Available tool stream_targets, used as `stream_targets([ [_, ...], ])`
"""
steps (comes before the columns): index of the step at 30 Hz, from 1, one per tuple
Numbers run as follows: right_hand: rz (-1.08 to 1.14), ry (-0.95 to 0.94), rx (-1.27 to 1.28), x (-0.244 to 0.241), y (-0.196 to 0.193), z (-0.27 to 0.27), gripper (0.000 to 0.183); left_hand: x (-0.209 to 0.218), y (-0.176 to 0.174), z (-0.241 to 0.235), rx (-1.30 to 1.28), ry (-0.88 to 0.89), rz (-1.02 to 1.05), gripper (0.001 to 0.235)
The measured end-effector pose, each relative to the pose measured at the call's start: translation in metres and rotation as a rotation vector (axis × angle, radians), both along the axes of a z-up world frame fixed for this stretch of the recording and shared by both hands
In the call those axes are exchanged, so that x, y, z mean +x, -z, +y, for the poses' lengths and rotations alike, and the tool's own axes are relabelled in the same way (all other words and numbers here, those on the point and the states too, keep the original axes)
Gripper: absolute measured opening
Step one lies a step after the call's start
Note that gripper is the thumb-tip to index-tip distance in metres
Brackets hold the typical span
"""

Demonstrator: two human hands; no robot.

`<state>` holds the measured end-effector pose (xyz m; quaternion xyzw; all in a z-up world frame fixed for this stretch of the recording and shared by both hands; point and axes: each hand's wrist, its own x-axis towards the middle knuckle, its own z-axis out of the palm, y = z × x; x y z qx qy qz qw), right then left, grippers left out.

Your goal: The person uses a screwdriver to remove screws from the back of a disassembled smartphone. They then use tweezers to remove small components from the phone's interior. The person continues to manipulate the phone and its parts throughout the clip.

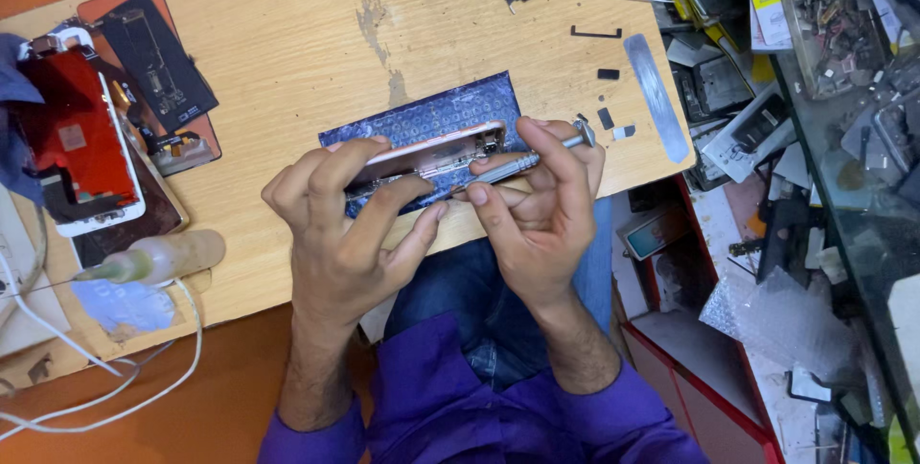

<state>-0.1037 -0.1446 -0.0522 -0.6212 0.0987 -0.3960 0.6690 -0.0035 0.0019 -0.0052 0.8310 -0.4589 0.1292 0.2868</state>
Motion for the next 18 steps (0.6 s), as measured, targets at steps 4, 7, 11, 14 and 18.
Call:
stream_targets([
  [4, 0.027, 0.0, -0.063, 0.0012, 0.0006, 0.0008, 0.059, -0.0001, -0.0007, 0.0003, -0.006, -0.002, -0.003, 0.03],
  [7, 0.026, -0.006, -0.063, 0.0006, 0.0017, 0.0004, 0.059, -0.0007, 0.0003, 0.0002, -0.007, -0.005, -0.008, 0.027],
  [11, 0.014, -0.017, -0.069, 0.0008, 0.0028, 0.0001, 0.059, -0.0001, 0.0015, 0.0011, -0.009, 0.003, -0.015, 0.026],
  [14, 0.021, -0.009, -0.091, 0.0, 0.0027, 0.0004, 0.059, -0.0001, 0.0022, 0.0019, -0.013, 0.007, -0.022, 0.025],
  [18, 0.023, -0.01, -0.091, -0.0009, 0.0038, 0.0018, 0.058, 0.0002, 0.0037, 0.0023, -0.026, 0.009, -0.035, 0.025],
])
